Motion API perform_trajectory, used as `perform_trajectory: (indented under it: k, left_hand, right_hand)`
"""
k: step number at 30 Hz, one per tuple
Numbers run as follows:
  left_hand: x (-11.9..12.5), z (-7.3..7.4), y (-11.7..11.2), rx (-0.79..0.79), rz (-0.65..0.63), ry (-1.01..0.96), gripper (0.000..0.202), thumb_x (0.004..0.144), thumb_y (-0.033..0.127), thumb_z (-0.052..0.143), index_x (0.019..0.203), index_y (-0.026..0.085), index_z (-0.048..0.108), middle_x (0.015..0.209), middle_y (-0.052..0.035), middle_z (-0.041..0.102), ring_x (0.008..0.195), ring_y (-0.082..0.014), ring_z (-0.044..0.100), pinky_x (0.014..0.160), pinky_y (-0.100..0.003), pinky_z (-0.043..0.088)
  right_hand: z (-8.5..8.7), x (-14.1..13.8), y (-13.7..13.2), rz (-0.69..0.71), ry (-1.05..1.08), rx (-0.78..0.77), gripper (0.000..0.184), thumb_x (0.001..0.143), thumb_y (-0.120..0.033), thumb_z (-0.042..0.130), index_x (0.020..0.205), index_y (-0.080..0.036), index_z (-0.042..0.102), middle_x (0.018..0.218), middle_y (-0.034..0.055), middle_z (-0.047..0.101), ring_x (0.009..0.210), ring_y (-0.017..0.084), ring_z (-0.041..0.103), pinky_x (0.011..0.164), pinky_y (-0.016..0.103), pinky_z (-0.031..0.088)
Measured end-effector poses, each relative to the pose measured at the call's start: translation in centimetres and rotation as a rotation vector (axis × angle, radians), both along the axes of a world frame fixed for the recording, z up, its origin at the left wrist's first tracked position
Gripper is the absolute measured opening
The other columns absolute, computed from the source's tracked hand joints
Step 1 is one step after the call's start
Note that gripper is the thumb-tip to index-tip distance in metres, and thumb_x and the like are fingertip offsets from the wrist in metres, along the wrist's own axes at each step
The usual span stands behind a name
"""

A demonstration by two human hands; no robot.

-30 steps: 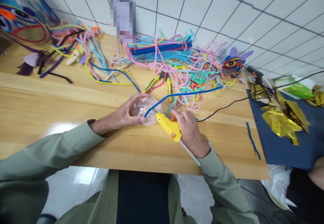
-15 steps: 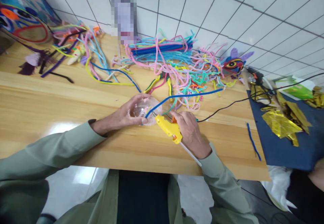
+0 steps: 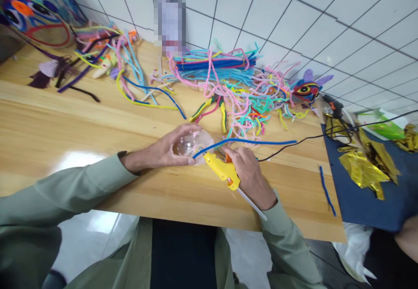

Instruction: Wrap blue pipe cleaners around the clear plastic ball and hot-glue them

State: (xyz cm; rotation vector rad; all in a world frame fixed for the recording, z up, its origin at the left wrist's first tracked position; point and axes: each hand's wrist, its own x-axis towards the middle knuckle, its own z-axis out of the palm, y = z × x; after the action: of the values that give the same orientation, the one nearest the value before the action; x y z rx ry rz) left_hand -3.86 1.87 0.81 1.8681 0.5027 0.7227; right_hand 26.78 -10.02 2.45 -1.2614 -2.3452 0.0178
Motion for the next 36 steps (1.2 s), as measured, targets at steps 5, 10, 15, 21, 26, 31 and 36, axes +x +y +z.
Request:
perform_trajectory:
  k: [5,10,15,21,26,31,36]
  left_hand:
    - [0.1,-0.3,0.1,0.048,-0.009,-0.025,0.083,0.087,0.056,0.091,0.156,0.027,0.056,0.153,-0.0155,0.065,0.144,-0.0377,0.064,0.126,-0.058,0.053]
    - [0.2,-0.4,0.1,0.056,-0.017,-0.014,0.084,0.086,0.057,0.091,0.157,0.028,0.057,0.152,-0.0151,0.065,0.143,-0.0373,0.064,0.125,-0.058,0.054]
    - [0.2,-0.2,0.1,0.047,-0.010,-0.008,0.084,0.086,0.059,0.091,0.156,0.027,0.058,0.152,-0.0154,0.065,0.143,-0.0377,0.064,0.126,-0.058,0.053]
    - [0.1,-0.2,0.1,0.038,-0.012,-0.007,0.083,0.088,0.058,0.090,0.156,0.026,0.056,0.154,-0.0162,0.064,0.146,-0.0376,0.063,0.127,-0.058,0.053]
    - [0.1,-0.2,0.0,-0.026,0.003,-0.010,0.084,0.086,0.055,0.092,0.157,0.029,0.056,0.157,-0.0150,0.063,0.147,-0.0384,0.063,0.127,-0.059,0.053]
    - [0.0,-0.3,0.0,-0.024,-0.003,-0.021,0.083,0.087,0.057,0.091,0.156,0.028,0.056,0.155,-0.0155,0.063,0.146,-0.0376,0.064,0.126,-0.057,0.054]
    - [0.0,-0.3,0.1,0.013,-0.010,-0.017,0.083,0.086,0.058,0.091,0.156,0.029,0.056,0.152,-0.0149,0.064,0.144,-0.0374,0.064,0.126,-0.059,0.054]
  right_hand:
    - [-0.1,0.1,-0.3,-0.042,0.036,-0.003,0.046,0.113,-0.032,0.051,0.158,-0.022,0.056,0.111,0.0124,0.077,0.100,0.032,0.070,0.087,0.046,0.058]
    - [0.0,0.1,-0.6,-0.038,0.033,-0.088,0.045,0.113,-0.036,0.053,0.156,-0.024,0.058,0.104,0.0102,0.075,0.094,0.031,0.069,0.085,0.046,0.058]
    - [0.3,0.2,-0.4,-0.031,0.042,-0.042,0.045,0.114,-0.033,0.049,0.157,-0.023,0.058,0.112,0.0119,0.077,0.100,0.031,0.070,0.086,0.044,0.057]
    - [-0.2,0.3,-0.5,-0.017,0.055,-0.068,0.041,0.115,-0.033,0.048,0.153,-0.022,0.060,0.103,0.0097,0.074,0.093,0.029,0.068,0.084,0.043,0.057]
    - [-0.5,0.6,-0.3,-0.039,0.049,-0.050,0.043,0.111,-0.029,0.054,0.154,-0.023,0.060,0.105,0.0103,0.074,0.093,0.030,0.069,0.084,0.044,0.059]
    - [-0.5,0.8,-0.3,-0.053,0.027,-0.066,0.048,0.109,-0.024,0.057,0.157,-0.026,0.058,0.109,0.0102,0.076,0.097,0.030,0.071,0.086,0.044,0.060]
    - [-0.9,0.6,-0.5,-0.038,0.059,-0.093,0.045,0.109,-0.029,0.056,0.154,-0.027,0.061,0.104,0.0091,0.075,0.092,0.030,0.070,0.083,0.044,0.060]
